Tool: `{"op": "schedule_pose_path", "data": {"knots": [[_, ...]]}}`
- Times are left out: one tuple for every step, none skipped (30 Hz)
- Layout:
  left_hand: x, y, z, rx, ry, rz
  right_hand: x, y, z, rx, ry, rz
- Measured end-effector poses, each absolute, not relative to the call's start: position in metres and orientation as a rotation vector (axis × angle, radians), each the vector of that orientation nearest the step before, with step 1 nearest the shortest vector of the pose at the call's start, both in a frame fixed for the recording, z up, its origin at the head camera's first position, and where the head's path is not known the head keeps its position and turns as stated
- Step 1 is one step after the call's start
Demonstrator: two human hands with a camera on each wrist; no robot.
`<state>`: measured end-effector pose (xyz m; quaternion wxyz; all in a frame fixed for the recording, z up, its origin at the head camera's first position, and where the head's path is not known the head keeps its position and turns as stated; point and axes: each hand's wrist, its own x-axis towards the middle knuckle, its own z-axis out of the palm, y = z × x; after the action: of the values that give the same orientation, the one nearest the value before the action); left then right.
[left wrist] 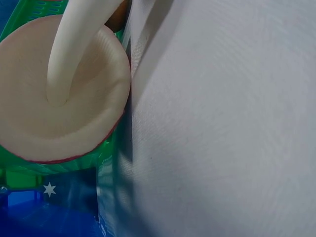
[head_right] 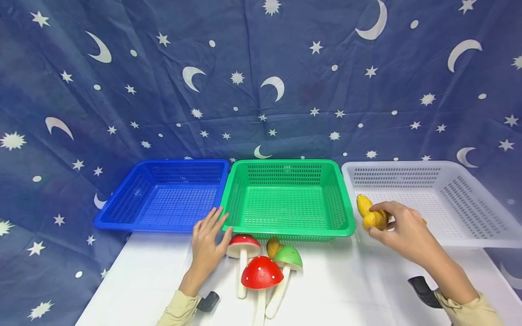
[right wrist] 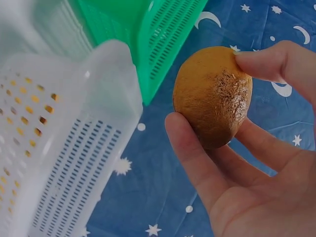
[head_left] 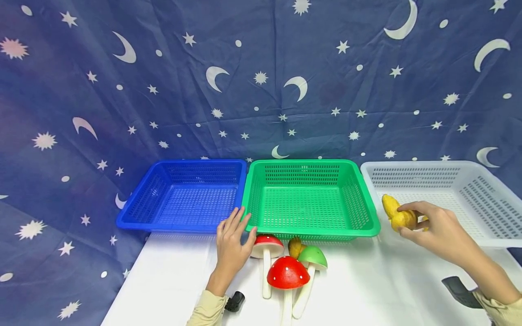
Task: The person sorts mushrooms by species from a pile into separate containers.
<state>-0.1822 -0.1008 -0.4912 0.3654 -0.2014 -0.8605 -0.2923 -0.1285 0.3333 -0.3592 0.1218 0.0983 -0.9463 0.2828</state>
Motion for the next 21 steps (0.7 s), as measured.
{"op": "schedule_pose_path", "data": {"knots": [[-0.182, -0.101, -0.491, -0.517, -2.214, -0.75, -0.13, 0.334, -0.358, 0.278, -2.77, 0.825], [-0.182, -0.101, -0.492, -0.517, -2.211, -0.749, -0.132, 0.334, -0.356, 0.272, -2.778, 0.821], [-0.183, -0.101, -0.492, -0.516, -2.21, -0.747, -0.134, 0.334, -0.354, 0.266, -2.79, 0.821], [-0.183, -0.101, -0.492, -0.517, -2.208, -0.748, -0.136, 0.335, -0.352, 0.261, -2.797, 0.817], [-0.183, -0.101, -0.492, -0.519, -2.206, -0.749, -0.138, 0.335, -0.351, 0.258, -2.803, 0.81], [-0.183, -0.101, -0.493, -0.519, -2.204, -0.75, -0.14, 0.336, -0.349, 0.263, -2.805, 0.796], [-0.182, -0.101, -0.492, -0.518, -2.203, -0.753, -0.143, 0.337, -0.348, 0.276, -2.805, 0.785], [-0.182, -0.101, -0.492, -0.519, -2.199, -0.755, -0.146, 0.338, -0.347, 0.289, -2.806, 0.771], [-0.182, -0.101, -0.492, -0.518, -2.202, -0.758, -0.149, 0.339, -0.345, 0.299, -2.81, 0.762], [-0.182, -0.101, -0.492, -0.517, -2.202, -0.76, -0.152, 0.341, -0.344, 0.304, -2.814, 0.749], [-0.182, -0.101, -0.492, -0.517, -2.205, -0.762, -0.155, 0.342, -0.343, 0.305, -2.828, 0.745], [-0.182, -0.101, -0.492, -0.518, -2.207, -0.763, -0.159, 0.344, -0.341, 0.308, -2.841, 0.737], [-0.182, -0.101, -0.492, -0.518, -2.211, -0.762, -0.163, 0.346, -0.34, 0.313, -2.851, 0.727], [-0.182, -0.1, -0.492, -0.52, -2.213, -0.762, -0.167, 0.348, -0.338, 0.316, -2.86, 0.707], [-0.183, -0.1, -0.491, -0.519, -2.216, -0.761, -0.171, 0.349, -0.337, 0.316, -2.871, 0.688], [-0.183, -0.1, -0.491, -0.523, -2.214, -0.76, -0.175, 0.351, -0.336, 0.312, -2.884, 0.67], [-0.183, -0.1, -0.491, -0.524, -2.211, -0.759, -0.18, 0.352, -0.335, 0.312, -2.897, 0.656], [-0.183, -0.1, -0.491, -0.523, -2.208, -0.757, -0.185, 0.353, -0.335, 0.315, -2.908, 0.638], [-0.183, -0.1, -0.491, -0.522, -2.205, -0.755, -0.19, 0.354, -0.334, 0.313, -2.924, 0.628], [-0.183, -0.1, -0.492, -0.52, -2.202, -0.754, -0.195, 0.356, -0.334, 0.313, -2.948, 0.621], [-0.183, -0.1, -0.492, -0.52, -2.201, -0.753, -0.199, 0.356, -0.334, 0.31, -2.971, 0.63]]}}
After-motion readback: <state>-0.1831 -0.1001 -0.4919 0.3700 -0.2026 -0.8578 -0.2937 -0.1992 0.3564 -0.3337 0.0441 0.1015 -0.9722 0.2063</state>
